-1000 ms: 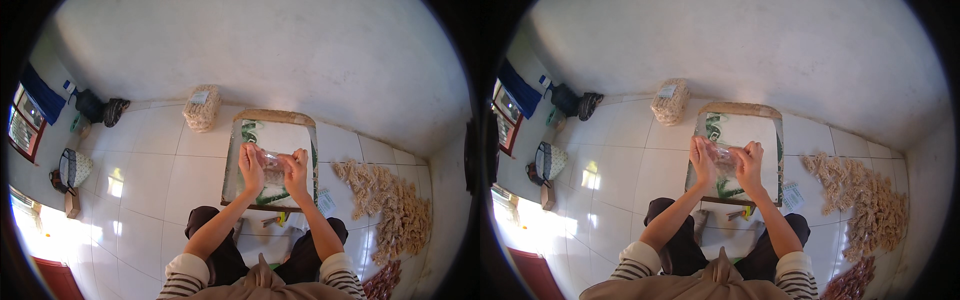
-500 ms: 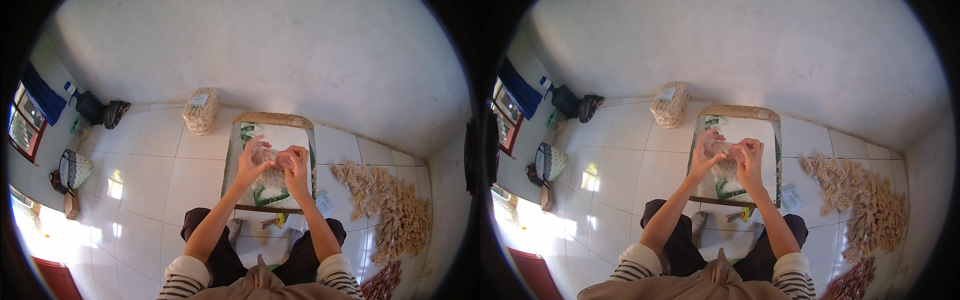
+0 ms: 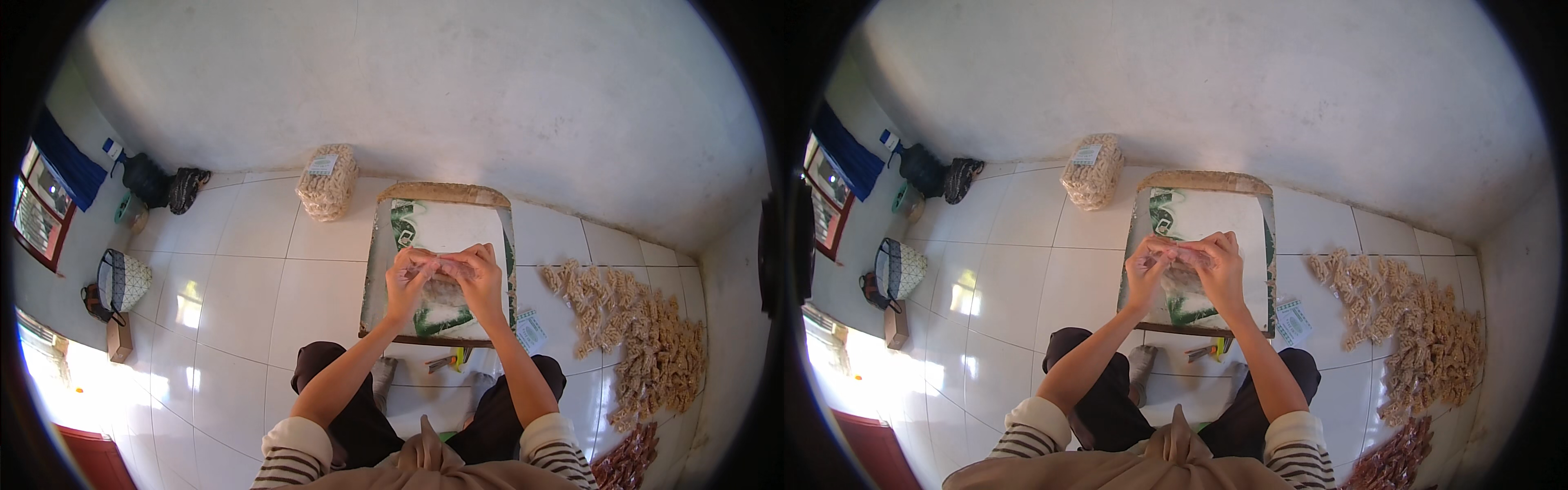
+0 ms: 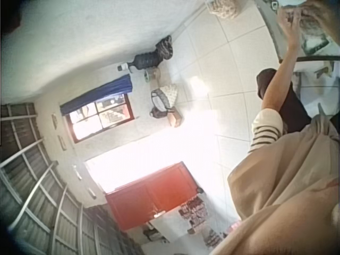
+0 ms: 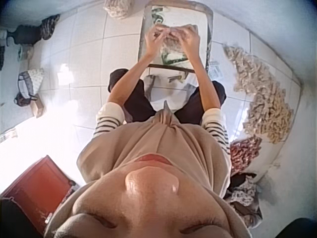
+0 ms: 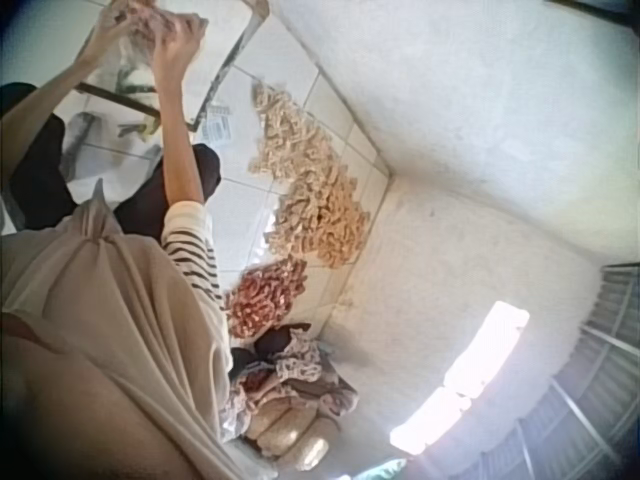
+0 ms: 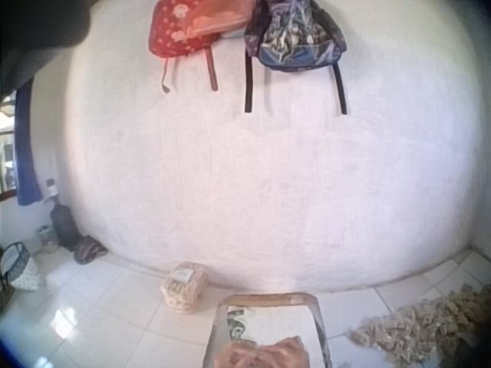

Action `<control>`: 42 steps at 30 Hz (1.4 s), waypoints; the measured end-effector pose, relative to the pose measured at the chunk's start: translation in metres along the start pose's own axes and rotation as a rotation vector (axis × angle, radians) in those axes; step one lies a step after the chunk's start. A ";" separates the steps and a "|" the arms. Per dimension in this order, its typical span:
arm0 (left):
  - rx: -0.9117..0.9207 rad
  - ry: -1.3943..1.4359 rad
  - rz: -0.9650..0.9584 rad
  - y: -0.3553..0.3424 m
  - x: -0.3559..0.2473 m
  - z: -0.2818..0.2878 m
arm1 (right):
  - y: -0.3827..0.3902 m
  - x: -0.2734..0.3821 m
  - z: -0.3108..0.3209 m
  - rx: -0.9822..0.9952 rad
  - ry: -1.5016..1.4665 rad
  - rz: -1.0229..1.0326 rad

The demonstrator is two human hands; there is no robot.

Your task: The person places food items into a plastic bag, adds a label, and then uses a sealer to close the bag.

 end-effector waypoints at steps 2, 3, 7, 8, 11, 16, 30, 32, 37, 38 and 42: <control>-0.004 0.058 0.039 0.002 0.002 0.001 | 0.001 -0.001 -0.002 -0.027 -0.036 -0.058; -0.013 0.073 0.041 0.002 0.003 0.001 | 0.002 -0.001 -0.002 -0.033 -0.019 -0.049; -0.005 0.184 0.122 0.002 -0.001 -0.002 | 0.005 -0.003 -0.004 -0.068 0.048 -0.004; 0.018 0.193 0.159 0.000 -0.003 -0.003 | 0.006 -0.003 -0.004 -0.079 0.066 0.009; 0.035 0.070 0.142 -0.002 -0.010 -0.002 | 0.002 0.002 -0.002 -0.111 0.033 0.049; -0.042 0.041 -0.024 0.010 -0.023 -0.009 | 0.001 -0.001 -0.001 -0.070 0.103 0.076; -0.181 -0.022 -0.097 0.011 -0.027 -0.007 | 0.000 -0.001 -0.002 -0.028 0.150 0.099; -0.299 -0.277 -0.163 0.026 -0.031 -0.009 | 0.000 -0.002 -0.003 -0.034 0.155 0.091; -0.110 -0.583 -0.191 0.057 -0.030 -0.033 | 0.000 0.001 -0.005 -0.064 0.172 0.102; -0.087 -0.610 -0.188 0.056 -0.029 -0.035 | 0.000 0.001 -0.006 -0.068 0.173 0.099; -0.027 -0.689 -0.192 0.046 -0.022 -0.039 | 0.002 0.000 -0.006 -0.055 0.187 0.129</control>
Point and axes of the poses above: each hand's wrist, its own y-axis away from the middle knuckle, its own z-axis out of the back of the hand, x = y × z, the point moved 4 cm from there along -y, towards the middle knuckle, and after that the axes turned 6 degrees about z, right-handed, at the moved point
